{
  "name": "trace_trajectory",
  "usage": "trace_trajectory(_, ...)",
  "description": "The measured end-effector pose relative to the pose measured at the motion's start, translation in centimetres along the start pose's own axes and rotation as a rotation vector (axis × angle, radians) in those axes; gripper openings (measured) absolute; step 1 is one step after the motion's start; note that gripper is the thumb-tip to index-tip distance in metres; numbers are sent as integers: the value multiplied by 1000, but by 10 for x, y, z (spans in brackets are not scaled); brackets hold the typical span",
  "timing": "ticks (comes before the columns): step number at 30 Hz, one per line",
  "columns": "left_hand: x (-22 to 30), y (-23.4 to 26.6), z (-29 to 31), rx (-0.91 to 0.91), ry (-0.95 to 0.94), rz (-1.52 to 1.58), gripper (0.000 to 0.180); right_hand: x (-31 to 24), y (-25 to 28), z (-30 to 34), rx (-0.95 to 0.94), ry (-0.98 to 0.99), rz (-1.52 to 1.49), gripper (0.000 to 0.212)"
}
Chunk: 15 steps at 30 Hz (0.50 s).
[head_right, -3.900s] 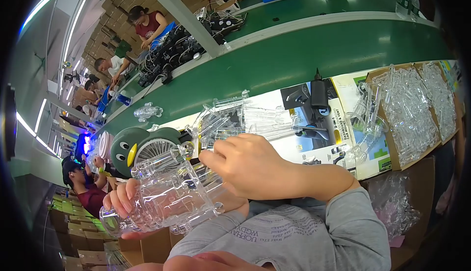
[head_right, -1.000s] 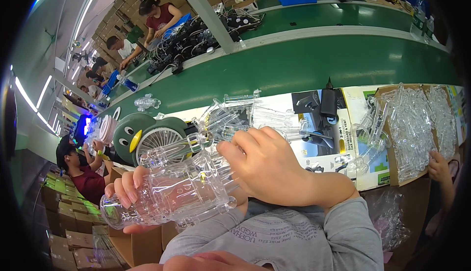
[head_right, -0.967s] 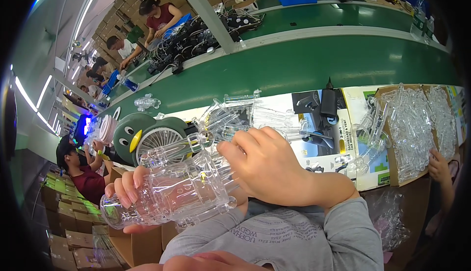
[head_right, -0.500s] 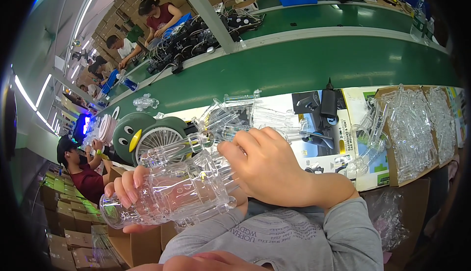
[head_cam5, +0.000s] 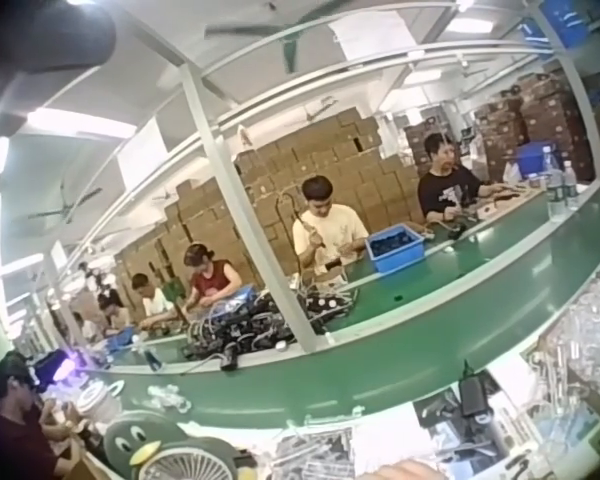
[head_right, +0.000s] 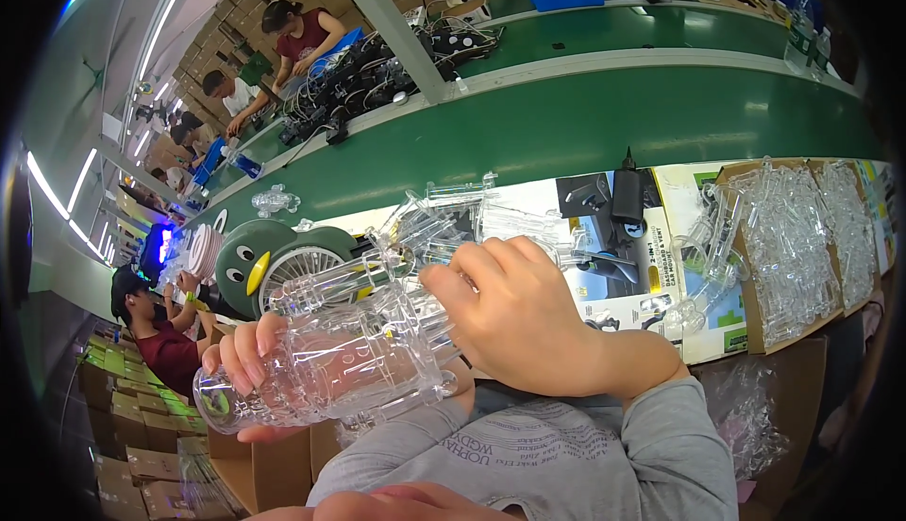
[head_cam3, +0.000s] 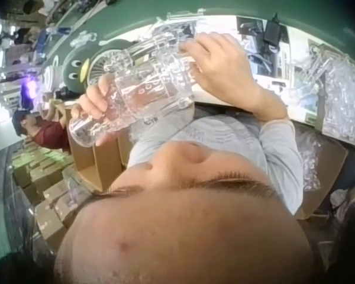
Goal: Assembling plastic components by applying liquid adhesive from a bottle to a clear plastic cup and joining it to a larger plastic housing.
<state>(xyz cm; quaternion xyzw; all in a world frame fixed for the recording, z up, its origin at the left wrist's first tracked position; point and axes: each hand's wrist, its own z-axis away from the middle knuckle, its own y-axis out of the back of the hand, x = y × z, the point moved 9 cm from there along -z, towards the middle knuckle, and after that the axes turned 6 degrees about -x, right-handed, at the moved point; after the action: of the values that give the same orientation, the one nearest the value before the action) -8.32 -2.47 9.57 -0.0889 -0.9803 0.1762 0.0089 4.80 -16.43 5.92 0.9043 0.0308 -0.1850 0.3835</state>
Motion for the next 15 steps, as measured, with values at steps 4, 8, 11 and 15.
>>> trace_trajectory(4, -3, 2, 0, 20, 14, -15, 64, 3, -2, 1, -9, -7, 4, 32)
trace_trajectory(8, -1, 2, 0, 17, 8, -30, 64, 1, -3, 0, -20, -2, -5, 32)
trace_trajectory(11, 5, 1, 0, 21, -9, -41, 63, -2, -5, 0, -28, 11, -21, 32)
trace_trajectory(15, 9, 0, 0, 6, -25, -62, 62, -3, -5, 0, -21, 19, -22, 33)
